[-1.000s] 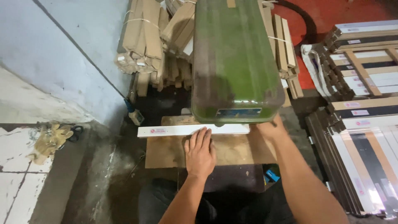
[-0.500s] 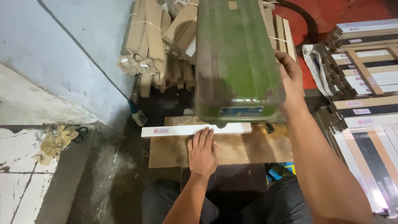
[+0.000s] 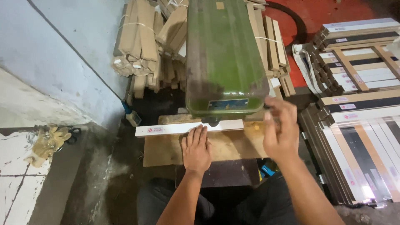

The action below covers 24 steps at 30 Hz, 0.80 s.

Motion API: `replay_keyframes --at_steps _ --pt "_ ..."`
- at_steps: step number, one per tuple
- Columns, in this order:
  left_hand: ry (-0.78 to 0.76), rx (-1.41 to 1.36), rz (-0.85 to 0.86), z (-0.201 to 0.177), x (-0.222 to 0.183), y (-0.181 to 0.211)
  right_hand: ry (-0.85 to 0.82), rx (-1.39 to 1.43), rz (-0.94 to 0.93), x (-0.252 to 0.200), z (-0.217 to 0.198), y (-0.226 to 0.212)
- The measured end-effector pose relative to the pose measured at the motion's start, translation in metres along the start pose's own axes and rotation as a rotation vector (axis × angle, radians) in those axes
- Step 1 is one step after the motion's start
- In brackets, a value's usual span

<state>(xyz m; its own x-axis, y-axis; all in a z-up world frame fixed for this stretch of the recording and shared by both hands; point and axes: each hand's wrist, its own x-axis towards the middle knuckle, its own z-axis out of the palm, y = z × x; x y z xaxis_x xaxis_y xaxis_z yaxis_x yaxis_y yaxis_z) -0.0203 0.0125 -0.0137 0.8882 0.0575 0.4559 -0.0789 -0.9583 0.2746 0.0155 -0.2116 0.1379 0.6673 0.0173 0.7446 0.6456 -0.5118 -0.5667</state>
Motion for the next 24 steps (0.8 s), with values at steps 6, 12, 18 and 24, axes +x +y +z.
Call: replay_keyframes --at_steps 6,12,18,24 --pt "-0.064 -0.008 0.026 -0.003 -0.001 0.002 -0.044 -0.084 -0.014 -0.017 -0.011 -0.029" --pt "-0.018 0.024 0.061 0.004 -0.002 -0.001 -0.054 -0.087 0.017 -0.018 -0.010 -0.030" --pt "-0.018 0.016 0.069 0.006 -0.003 -0.002 -0.043 -0.082 0.034 -0.021 -0.008 -0.023" --pt "-0.054 0.024 0.050 0.009 -0.004 -0.003 0.019 -0.108 -0.028 -0.008 -0.006 -0.023"
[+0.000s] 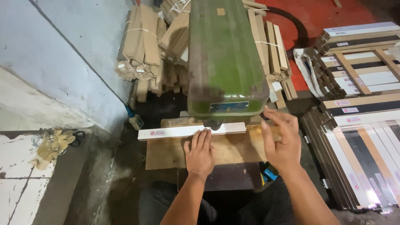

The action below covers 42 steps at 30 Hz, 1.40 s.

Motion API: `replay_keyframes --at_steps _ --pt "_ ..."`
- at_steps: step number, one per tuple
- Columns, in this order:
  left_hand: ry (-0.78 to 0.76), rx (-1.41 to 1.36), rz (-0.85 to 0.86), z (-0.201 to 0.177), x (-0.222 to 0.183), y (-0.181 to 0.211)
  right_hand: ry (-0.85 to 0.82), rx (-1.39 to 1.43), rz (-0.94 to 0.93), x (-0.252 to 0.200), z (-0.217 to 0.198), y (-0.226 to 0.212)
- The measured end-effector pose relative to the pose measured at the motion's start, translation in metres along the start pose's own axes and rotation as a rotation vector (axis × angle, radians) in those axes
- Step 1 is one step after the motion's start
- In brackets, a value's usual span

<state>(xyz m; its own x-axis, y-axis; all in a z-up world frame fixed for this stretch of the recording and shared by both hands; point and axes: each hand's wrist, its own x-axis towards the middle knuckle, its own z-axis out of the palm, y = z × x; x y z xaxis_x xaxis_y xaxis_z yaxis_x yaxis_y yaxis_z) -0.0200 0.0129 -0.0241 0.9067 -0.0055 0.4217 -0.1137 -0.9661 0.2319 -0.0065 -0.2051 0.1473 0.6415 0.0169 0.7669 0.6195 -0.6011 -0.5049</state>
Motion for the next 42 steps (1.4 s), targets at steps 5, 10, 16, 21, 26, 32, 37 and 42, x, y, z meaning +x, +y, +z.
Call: replay_keyframes --at_steps 5,10,16,21,26,32,37,42 --pt "0.003 0.018 0.020 0.004 0.002 -0.001 0.038 -0.031 -0.098 0.014 0.010 0.044" --pt "0.062 0.009 0.063 0.012 0.004 -0.005 0.068 0.007 -0.109 0.055 0.013 0.032" --pt "0.092 0.016 0.080 0.011 0.006 -0.005 0.117 0.068 -0.129 0.093 0.040 0.048" --pt "0.003 0.017 0.068 0.010 0.006 -0.005 -0.002 0.368 0.375 0.107 0.052 0.043" --pt "-0.029 -0.034 0.030 0.006 0.006 -0.002 -0.363 0.484 0.730 0.072 0.063 0.125" --pt "-0.116 -0.087 -0.049 -0.006 0.009 -0.004 -0.758 -0.138 0.381 0.027 0.035 0.087" --pt "-0.062 -0.207 -0.049 -0.015 0.009 -0.037 -0.836 -0.188 0.709 -0.017 0.027 0.064" --pt "0.100 0.066 -0.696 -0.089 0.025 -0.071 -0.473 0.110 0.953 -0.078 0.070 0.117"
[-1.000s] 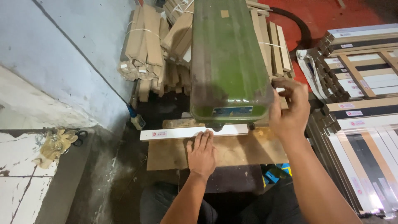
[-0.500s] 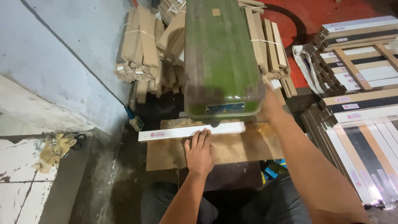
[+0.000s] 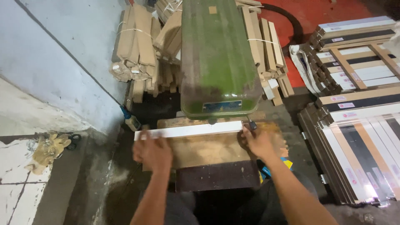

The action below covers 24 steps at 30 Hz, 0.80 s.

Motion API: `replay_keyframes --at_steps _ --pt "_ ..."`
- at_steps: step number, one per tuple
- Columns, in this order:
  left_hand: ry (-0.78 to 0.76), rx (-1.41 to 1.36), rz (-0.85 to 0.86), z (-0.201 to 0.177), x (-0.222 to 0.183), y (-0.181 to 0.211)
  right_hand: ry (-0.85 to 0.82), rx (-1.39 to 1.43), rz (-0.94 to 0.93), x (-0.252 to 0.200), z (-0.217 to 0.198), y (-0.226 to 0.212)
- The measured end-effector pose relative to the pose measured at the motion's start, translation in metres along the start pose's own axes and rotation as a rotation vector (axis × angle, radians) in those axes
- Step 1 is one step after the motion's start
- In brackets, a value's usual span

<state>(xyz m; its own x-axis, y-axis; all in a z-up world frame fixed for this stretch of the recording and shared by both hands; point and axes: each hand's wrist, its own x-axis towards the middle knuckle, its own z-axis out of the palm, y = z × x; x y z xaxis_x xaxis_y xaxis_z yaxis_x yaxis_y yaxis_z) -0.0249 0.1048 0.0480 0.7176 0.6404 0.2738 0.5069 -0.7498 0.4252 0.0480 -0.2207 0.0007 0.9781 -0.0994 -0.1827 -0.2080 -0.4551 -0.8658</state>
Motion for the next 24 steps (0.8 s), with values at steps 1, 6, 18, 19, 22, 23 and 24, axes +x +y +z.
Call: replay_keyframes --at_steps 1,6,18,19,22,23,24 --pt "0.000 0.004 -0.001 0.007 0.007 -0.017 -0.004 0.001 0.002 -0.003 0.005 0.000" --pt "-0.098 -0.255 -0.270 0.045 0.043 -0.092 0.125 -0.154 -0.074 -0.016 0.028 -0.019" --pt "-0.033 -0.391 -0.355 0.019 0.067 -0.136 -0.013 -0.156 -0.073 -0.019 0.076 -0.034" --pt "-0.030 -0.394 -0.358 0.017 0.067 -0.134 -0.014 -0.158 -0.077 -0.016 0.078 -0.031" --pt "-0.042 -0.362 -0.353 0.019 0.068 -0.135 -0.022 -0.116 -0.025 -0.010 0.083 -0.030" --pt "-0.031 -0.371 -0.345 0.024 0.070 -0.139 -0.011 -0.117 -0.032 -0.009 0.083 -0.031" --pt "-0.021 -0.381 -0.336 0.029 0.071 -0.143 0.000 -0.119 -0.038 -0.009 0.083 -0.033"
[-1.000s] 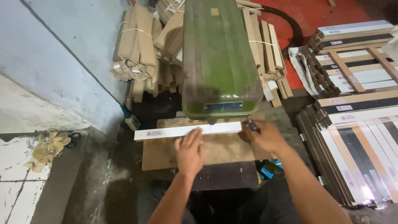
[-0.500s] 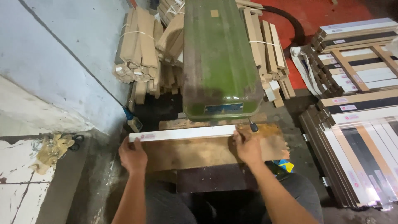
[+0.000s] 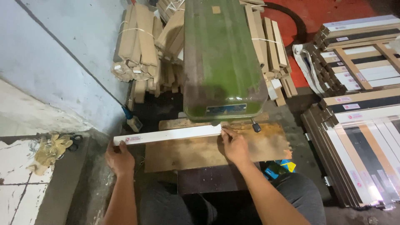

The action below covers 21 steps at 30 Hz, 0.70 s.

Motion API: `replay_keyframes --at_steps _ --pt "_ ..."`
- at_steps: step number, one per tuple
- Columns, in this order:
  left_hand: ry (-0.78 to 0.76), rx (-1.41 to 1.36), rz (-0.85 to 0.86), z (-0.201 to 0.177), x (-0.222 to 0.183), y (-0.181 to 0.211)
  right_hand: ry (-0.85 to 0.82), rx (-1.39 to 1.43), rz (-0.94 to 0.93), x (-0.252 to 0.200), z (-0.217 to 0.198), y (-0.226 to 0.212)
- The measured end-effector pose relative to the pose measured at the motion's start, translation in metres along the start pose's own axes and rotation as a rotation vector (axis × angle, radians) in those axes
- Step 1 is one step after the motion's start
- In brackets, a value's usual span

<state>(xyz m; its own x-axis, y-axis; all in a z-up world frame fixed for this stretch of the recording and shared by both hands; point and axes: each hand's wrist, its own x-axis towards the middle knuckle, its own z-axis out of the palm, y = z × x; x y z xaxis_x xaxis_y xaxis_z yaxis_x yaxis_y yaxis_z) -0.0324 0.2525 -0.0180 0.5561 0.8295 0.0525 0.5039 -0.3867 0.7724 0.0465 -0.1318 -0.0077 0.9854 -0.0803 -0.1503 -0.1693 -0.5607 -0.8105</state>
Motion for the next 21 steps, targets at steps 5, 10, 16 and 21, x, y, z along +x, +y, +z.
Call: replay_keyframes --at_steps 5,10,16,21 --pt "0.016 0.034 -0.013 0.011 0.006 -0.002 -0.022 0.020 -0.029 -0.005 -0.008 -0.006" --pt "0.180 0.027 0.007 0.016 -0.037 0.050 -0.018 0.053 -0.023 -0.018 -0.022 -0.021" --pt "0.029 0.240 0.746 0.050 -0.137 0.105 0.036 0.110 0.067 -0.050 -0.072 -0.034" --pt "-0.298 0.221 0.968 0.088 -0.190 0.109 0.224 0.338 0.059 -0.053 -0.123 -0.029"
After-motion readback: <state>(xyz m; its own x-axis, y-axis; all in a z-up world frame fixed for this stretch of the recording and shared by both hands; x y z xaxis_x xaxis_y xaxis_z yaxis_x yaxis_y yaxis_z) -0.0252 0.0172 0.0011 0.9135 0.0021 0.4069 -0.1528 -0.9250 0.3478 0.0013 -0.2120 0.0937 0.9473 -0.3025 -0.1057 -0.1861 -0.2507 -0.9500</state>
